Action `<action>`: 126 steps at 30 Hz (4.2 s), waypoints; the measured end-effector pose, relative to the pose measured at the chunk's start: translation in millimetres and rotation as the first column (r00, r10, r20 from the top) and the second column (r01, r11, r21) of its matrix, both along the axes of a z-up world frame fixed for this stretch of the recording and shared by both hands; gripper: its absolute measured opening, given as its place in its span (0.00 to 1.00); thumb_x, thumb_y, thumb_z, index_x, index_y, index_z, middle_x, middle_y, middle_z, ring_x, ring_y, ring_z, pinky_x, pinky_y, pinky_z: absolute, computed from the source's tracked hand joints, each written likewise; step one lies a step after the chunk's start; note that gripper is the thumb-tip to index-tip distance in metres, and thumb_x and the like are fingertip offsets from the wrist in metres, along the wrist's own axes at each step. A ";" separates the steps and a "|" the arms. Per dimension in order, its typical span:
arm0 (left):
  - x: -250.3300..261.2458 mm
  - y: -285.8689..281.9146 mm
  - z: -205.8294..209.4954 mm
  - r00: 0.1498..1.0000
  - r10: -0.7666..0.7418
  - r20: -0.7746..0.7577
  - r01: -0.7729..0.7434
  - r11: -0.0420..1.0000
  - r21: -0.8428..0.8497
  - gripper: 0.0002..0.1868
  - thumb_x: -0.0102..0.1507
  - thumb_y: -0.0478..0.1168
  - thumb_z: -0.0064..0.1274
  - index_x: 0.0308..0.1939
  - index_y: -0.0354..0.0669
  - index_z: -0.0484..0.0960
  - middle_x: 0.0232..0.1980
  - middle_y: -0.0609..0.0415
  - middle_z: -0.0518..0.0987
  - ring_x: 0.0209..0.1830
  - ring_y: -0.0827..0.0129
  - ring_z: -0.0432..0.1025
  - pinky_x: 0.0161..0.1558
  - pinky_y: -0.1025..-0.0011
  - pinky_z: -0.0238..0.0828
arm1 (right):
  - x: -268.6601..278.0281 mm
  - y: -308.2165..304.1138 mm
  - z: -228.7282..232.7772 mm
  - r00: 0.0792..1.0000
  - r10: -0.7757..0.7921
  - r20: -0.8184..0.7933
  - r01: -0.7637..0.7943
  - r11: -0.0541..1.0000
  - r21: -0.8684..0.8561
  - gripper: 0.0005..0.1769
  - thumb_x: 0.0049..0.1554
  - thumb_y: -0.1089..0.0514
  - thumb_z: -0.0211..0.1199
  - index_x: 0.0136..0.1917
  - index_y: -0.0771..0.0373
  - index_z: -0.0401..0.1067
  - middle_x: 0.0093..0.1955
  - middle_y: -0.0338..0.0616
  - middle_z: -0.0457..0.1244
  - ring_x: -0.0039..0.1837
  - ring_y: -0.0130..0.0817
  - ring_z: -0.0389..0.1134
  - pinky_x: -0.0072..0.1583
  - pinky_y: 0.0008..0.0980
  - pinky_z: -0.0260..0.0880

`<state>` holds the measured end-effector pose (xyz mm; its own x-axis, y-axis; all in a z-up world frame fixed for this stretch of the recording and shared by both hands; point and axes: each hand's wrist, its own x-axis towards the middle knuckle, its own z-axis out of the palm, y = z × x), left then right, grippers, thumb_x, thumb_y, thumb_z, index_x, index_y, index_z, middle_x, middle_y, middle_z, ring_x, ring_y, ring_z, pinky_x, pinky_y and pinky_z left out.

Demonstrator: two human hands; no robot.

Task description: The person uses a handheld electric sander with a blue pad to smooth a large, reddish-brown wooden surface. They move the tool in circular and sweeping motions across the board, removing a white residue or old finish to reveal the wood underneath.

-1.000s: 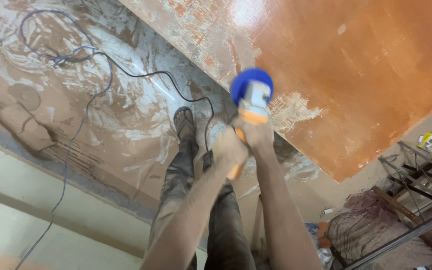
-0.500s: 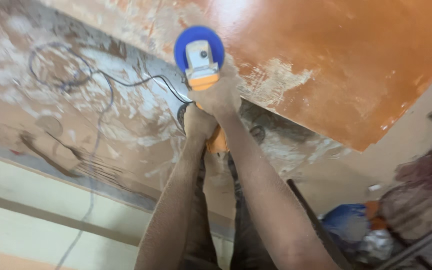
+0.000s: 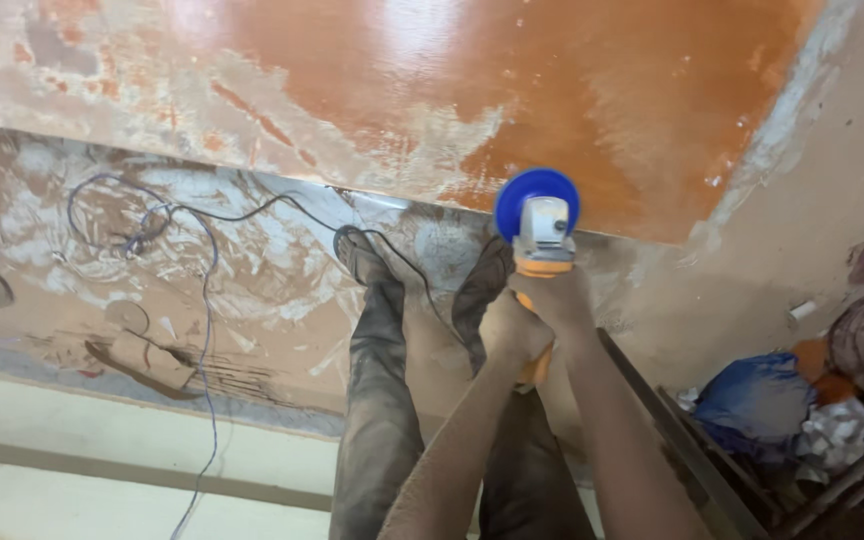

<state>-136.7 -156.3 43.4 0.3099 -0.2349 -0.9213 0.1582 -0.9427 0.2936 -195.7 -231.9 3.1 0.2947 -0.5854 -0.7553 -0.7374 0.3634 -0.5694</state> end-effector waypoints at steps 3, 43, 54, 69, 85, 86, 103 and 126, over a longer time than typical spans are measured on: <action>-22.2 -2.0 -15.3 0.999 0.013 0.031 -0.012 0.999 -0.051 0.32 0.50 0.49 0.64 0.55 0.41 0.77 0.48 0.42 0.84 0.51 0.50 0.79 0.53 0.57 0.75 | -9.3 -14.8 8.0 0.974 0.035 -0.225 -0.045 0.998 -0.041 0.24 0.39 0.48 0.77 0.48 0.62 0.81 0.43 0.42 0.73 0.46 0.34 0.76 0.49 0.35 0.75; -1.8 55.4 -65.0 0.970 -0.036 0.240 0.074 0.986 -0.149 0.22 0.57 0.52 0.59 0.48 0.41 0.84 0.43 0.45 0.87 0.48 0.53 0.83 0.46 0.58 0.78 | 62.3 1.6 30.9 0.860 0.334 -0.386 -0.301 0.943 0.145 0.27 0.36 0.38 0.79 0.45 0.53 0.80 0.43 0.45 0.72 0.46 0.42 0.75 0.51 0.40 0.75; -102.6 -66.1 -28.4 0.963 -0.268 -0.002 0.268 0.962 0.049 0.35 0.50 0.59 0.66 0.48 0.33 0.79 0.48 0.40 0.83 0.51 0.50 0.79 0.51 0.57 0.77 | -107.4 -60.8 1.5 0.953 -0.140 -0.268 0.123 0.989 -0.081 0.26 0.37 0.43 0.78 0.47 0.58 0.80 0.44 0.45 0.73 0.46 0.37 0.76 0.49 0.37 0.75; -51.3 3.6 -30.0 0.935 -0.287 0.210 0.266 0.956 0.120 0.32 0.50 0.56 0.66 0.45 0.32 0.82 0.42 0.39 0.85 0.46 0.49 0.82 0.45 0.56 0.79 | -37.1 -14.2 10.5 0.940 0.012 -0.341 0.031 0.993 0.118 0.33 0.32 0.40 0.80 0.47 0.58 0.78 0.43 0.48 0.72 0.47 0.42 0.75 0.51 0.37 0.74; -102.4 -69.4 -38.8 0.841 -0.528 0.122 0.519 0.849 0.100 0.35 0.48 0.58 0.67 0.46 0.31 0.82 0.43 0.38 0.85 0.46 0.48 0.81 0.47 0.56 0.78 | -114.7 -57.2 -6.1 0.910 -0.357 -0.209 0.359 0.933 -0.032 0.32 0.31 0.46 0.80 0.49 0.55 0.78 0.45 0.39 0.73 0.48 0.33 0.75 0.51 0.35 0.74; -96.1 -58.0 -37.8 0.837 -0.523 0.158 0.512 0.852 0.110 0.36 0.47 0.57 0.69 0.46 0.29 0.80 0.43 0.37 0.84 0.46 0.48 0.81 0.46 0.56 0.79 | -105.1 -48.0 -5.9 0.914 -0.317 -0.255 0.334 0.942 0.026 0.32 0.32 0.44 0.81 0.49 0.55 0.79 0.45 0.40 0.73 0.48 0.33 0.75 0.53 0.35 0.74; -99.0 -86.5 -40.5 0.803 -0.572 0.166 0.576 0.817 0.028 0.37 0.47 0.57 0.67 0.49 0.30 0.81 0.42 0.37 0.85 0.46 0.47 0.81 0.46 0.56 0.78 | -124.9 -72.0 -10.9 0.833 -0.541 -0.113 0.549 0.833 0.065 0.22 0.37 0.51 0.78 0.46 0.59 0.82 0.44 0.40 0.75 0.46 0.30 0.78 0.49 0.29 0.76; -71.5 -68.9 -15.7 0.777 -0.604 0.176 0.607 0.794 0.046 0.36 0.45 0.58 0.67 0.46 0.34 0.82 0.42 0.39 0.85 0.46 0.47 0.81 0.45 0.55 0.77 | -93.1 -39.9 -0.2 0.841 -0.532 -0.101 0.533 0.846 -0.019 0.29 0.34 0.56 0.83 0.49 0.61 0.78 0.45 0.42 0.72 0.46 0.31 0.73 0.49 0.33 0.73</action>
